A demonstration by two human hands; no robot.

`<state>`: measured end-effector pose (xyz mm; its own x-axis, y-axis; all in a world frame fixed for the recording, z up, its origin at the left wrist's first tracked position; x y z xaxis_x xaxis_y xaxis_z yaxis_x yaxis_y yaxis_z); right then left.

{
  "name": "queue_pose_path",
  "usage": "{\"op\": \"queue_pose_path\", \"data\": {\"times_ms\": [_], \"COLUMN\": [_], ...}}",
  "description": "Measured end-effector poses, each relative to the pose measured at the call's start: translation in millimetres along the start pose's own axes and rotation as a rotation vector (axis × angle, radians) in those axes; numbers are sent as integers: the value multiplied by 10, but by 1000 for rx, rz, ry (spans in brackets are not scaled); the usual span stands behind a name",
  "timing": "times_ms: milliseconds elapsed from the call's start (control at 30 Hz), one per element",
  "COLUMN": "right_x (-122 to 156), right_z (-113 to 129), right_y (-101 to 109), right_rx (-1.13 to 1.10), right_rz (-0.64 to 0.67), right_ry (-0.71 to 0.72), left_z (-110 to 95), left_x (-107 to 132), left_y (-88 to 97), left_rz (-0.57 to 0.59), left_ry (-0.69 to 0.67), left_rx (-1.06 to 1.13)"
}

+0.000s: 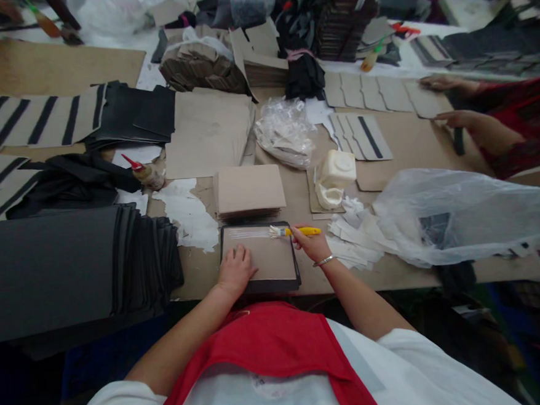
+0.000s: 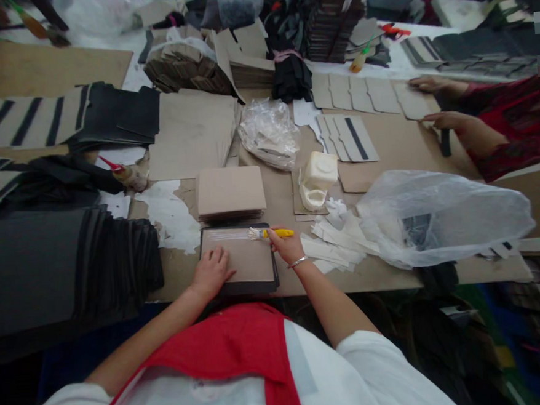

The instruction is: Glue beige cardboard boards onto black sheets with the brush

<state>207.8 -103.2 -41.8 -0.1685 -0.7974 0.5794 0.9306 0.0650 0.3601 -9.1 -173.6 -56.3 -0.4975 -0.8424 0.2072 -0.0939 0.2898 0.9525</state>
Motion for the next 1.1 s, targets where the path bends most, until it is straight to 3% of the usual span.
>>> {"op": "queue_pose_path", "data": {"times_ms": [233, 367, 467, 533, 700, 900, 1033, 1100], "right_x": [309, 312, 141, 9, -128, -92, 37, 153], "right_z": [-329, -841, -1276, -1508, -1837, -1771, -1461, -1242], "right_y": [732, 1006, 880, 689, 400, 502, 592, 627], "right_rx": [-140, 147, 503, 675, 823, 744, 371, 174], "right_rz": [-140, -321, -477, -493, -487, -435, -465, -417], "right_ry": [109, 172, 214, 259, 290, 296, 265, 268], "left_z": [-51, -61, -92, -113, -142, -143, -138, -176], "left_x": [-52, -94, -103, -106, -115, -116, -110, -145], "left_y": [-96, -175, -163, -142, -114, -111, -35, 56], "left_rz": [-16, -51, -7, 27, 65, 63, 74, -2], "left_ry": [-75, -161, -179, -169, -152, -137, -121, -112], "left_rx": [-32, -23, -71, -110, -144, -99, -69, -7]}}
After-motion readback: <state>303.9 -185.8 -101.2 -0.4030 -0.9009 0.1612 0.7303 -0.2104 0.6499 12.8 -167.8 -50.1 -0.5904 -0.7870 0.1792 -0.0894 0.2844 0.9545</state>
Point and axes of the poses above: each hand's wrist, its own x-axis away from the middle knuckle, its own y-axis out of the back of the hand, z = x × y, the point moved 1 cm from there along -x, towards the middle knuckle, and after that the axes turned 14 degrees about -y, right-handed, at the moved point
